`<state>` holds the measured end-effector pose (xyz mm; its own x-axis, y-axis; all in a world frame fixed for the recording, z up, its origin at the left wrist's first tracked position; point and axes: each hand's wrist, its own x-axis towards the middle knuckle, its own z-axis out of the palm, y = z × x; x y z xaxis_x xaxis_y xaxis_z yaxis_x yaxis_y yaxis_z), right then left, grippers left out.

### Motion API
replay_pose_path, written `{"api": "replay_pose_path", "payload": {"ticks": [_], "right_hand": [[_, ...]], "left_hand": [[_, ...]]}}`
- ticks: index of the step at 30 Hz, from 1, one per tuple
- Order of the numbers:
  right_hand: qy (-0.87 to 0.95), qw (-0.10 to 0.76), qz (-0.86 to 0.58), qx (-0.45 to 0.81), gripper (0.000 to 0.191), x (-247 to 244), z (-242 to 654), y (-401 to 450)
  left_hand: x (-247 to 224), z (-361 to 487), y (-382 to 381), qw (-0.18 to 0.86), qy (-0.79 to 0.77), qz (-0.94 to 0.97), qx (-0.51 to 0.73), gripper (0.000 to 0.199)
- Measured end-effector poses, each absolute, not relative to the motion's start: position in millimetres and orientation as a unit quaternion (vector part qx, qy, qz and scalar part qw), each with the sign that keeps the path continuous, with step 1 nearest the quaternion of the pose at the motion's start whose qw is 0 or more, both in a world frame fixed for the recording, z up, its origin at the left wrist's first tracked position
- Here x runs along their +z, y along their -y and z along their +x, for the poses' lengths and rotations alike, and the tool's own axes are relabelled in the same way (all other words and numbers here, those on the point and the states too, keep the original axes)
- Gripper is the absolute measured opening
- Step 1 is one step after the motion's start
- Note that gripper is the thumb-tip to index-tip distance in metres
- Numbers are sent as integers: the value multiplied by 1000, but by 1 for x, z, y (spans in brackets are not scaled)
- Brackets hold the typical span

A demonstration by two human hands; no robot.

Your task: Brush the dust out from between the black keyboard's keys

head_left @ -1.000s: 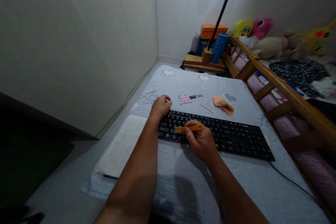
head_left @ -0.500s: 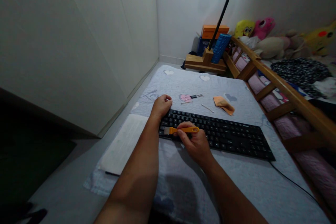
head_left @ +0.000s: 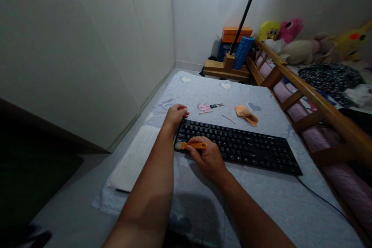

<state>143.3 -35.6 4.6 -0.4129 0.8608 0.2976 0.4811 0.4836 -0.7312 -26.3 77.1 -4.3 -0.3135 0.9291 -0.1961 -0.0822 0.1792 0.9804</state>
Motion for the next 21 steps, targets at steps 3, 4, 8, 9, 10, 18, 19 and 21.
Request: {"api": "replay_pose_path", "payload": {"ticks": [3,4,8,9,10,18,19,21], "right_hand": [[796,334,-437,252,13,9,149,34],[795,334,-443,245,13,10,151,33],[778,350,-468,232,11,15,159,32],[771,357,-471,238,11,16,160,32],[764,364,-470,248,10,17,161,32],[752,374,-419,347,12,13,150,37],[756,367,-420,343,12,12,150,37],[762,352,-434,326,13,12,151,36]], "left_hand": [[-6,-27,-79,479,-606,340,536,8],[-7,-28,-80,480,-606,338,537,8],[-10,-28,-81,477,-604,338,542,7],[-10,-28,-81,475,-604,339,542,7],[-10,-28,-81,474,-605,340,542,7],[-7,-28,-80,486,-598,327,547,8],[-6,-28,-79,491,-595,320,550,8],[-5,-28,-79,499,-588,306,558,8]]}}
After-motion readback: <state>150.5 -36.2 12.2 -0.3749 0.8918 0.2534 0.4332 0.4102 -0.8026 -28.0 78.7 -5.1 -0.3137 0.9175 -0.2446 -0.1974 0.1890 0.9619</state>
